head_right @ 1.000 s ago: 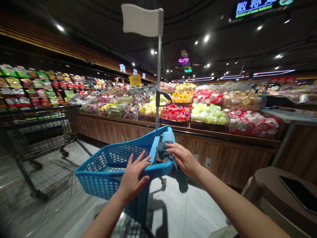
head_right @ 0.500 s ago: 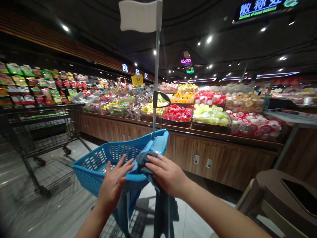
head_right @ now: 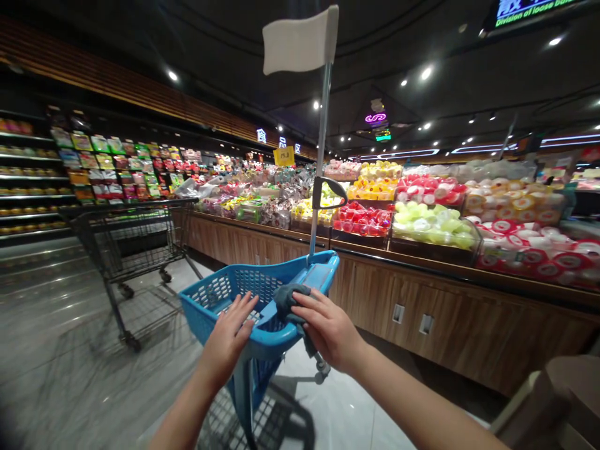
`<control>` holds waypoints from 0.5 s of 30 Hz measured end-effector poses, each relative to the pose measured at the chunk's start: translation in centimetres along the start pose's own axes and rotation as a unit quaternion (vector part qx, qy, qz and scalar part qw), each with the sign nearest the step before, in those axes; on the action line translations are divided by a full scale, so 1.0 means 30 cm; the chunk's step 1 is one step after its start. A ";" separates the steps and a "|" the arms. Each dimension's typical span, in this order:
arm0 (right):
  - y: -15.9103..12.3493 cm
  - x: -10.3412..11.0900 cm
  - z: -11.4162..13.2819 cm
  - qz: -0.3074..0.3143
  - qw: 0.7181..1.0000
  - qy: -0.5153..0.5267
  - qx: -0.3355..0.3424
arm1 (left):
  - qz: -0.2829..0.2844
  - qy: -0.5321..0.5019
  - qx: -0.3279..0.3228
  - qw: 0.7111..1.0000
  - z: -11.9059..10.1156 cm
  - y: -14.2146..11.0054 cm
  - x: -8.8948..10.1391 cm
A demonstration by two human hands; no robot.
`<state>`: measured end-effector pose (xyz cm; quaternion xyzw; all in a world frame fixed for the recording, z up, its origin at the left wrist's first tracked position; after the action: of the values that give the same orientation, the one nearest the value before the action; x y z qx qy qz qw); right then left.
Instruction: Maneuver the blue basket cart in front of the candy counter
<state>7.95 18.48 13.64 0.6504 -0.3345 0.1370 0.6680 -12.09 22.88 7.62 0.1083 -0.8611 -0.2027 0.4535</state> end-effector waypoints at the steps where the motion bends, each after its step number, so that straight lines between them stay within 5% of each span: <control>1: 0.003 -0.003 0.025 -0.006 1.000 0.006 0.002 | 0.004 -0.003 0.000 1.000 0.003 0.001 0.001; 7: 0.035 -0.070 0.084 0.032 0.999 -0.008 0.004 | 0.029 -0.005 -0.006 1.000 0.010 0.005 0.007; 15: 0.040 -0.036 -0.107 0.034 0.999 0.009 0.000 | 0.055 -0.004 0.006 0.998 -0.050 0.014 -0.026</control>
<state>7.27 21.96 14.11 0.6373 -0.3504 0.1662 0.6659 -10.41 23.16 7.98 0.0623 -0.8689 -0.1725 0.4597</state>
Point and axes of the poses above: each hand's wrist, its own y-axis towards the middle knuckle, its own x-axis out of the back of the hand, z = x × y, the point moved 10 cm from there along y, towards the middle knuckle, and after that the axes turned 6 degrees about x, right-handed, at the moved point
